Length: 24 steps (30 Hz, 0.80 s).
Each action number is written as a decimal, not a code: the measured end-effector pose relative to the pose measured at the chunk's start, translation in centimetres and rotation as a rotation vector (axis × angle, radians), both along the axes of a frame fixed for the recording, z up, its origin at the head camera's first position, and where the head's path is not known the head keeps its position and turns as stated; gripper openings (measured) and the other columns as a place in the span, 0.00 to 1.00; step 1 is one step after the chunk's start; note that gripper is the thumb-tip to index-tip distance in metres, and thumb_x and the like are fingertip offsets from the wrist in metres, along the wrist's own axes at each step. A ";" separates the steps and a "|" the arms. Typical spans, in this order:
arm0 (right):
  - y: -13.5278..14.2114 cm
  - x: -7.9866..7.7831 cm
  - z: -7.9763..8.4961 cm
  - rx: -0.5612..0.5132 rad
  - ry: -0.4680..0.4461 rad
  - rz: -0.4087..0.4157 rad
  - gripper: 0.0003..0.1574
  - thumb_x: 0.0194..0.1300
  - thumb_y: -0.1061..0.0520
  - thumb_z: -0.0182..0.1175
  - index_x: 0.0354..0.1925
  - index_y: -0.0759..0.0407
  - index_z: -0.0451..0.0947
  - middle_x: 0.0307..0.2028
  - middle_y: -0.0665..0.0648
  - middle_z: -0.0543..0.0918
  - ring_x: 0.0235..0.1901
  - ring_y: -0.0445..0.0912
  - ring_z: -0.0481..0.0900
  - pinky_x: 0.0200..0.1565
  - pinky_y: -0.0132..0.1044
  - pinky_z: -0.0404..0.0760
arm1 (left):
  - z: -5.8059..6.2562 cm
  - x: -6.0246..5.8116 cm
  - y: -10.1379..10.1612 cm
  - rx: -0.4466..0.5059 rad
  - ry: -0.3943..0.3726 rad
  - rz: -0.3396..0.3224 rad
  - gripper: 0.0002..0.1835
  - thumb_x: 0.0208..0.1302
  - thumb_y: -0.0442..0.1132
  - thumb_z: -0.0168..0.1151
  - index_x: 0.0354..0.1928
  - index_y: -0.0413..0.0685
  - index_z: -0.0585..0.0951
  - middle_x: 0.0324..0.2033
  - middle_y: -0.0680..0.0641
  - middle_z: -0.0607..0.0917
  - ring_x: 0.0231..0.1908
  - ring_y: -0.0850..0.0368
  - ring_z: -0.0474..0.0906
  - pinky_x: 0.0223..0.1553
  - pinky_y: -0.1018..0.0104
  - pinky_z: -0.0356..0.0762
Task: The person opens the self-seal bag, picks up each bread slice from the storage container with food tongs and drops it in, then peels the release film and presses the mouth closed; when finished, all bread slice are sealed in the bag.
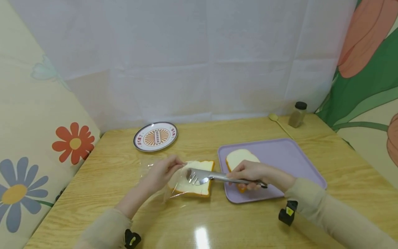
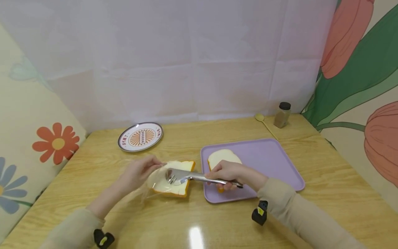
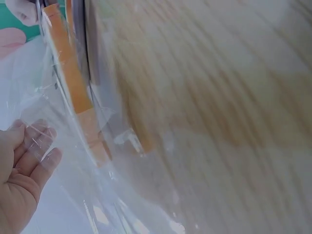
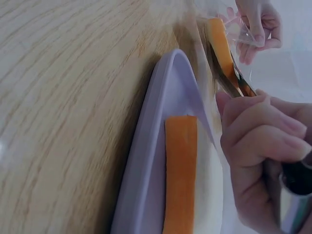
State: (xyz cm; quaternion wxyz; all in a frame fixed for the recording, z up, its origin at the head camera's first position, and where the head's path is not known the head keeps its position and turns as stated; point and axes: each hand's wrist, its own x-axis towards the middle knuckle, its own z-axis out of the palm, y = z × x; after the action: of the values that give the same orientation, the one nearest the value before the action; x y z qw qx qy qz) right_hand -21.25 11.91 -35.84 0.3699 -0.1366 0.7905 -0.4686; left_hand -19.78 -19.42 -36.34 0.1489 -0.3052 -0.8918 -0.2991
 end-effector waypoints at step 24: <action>-0.5 -0.1 -0.3 -0.115 -0.138 0.064 0.22 0.69 0.48 0.53 0.39 0.69 0.78 0.12 0.50 0.69 0.07 0.36 0.57 0.09 0.27 0.59 | -0.8 0.0 0.2 0.010 -0.018 -0.045 0.03 0.59 0.28 0.61 0.32 0.43 0.78 0.27 0.49 0.86 0.28 0.62 0.81 0.30 0.71 0.80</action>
State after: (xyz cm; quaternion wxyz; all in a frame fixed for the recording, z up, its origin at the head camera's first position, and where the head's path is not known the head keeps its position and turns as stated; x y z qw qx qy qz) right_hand -21.33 11.42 -36.11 0.4299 -0.1504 0.7302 -0.5092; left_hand -19.75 -19.18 -37.14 0.1358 -0.3216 -0.8845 -0.3096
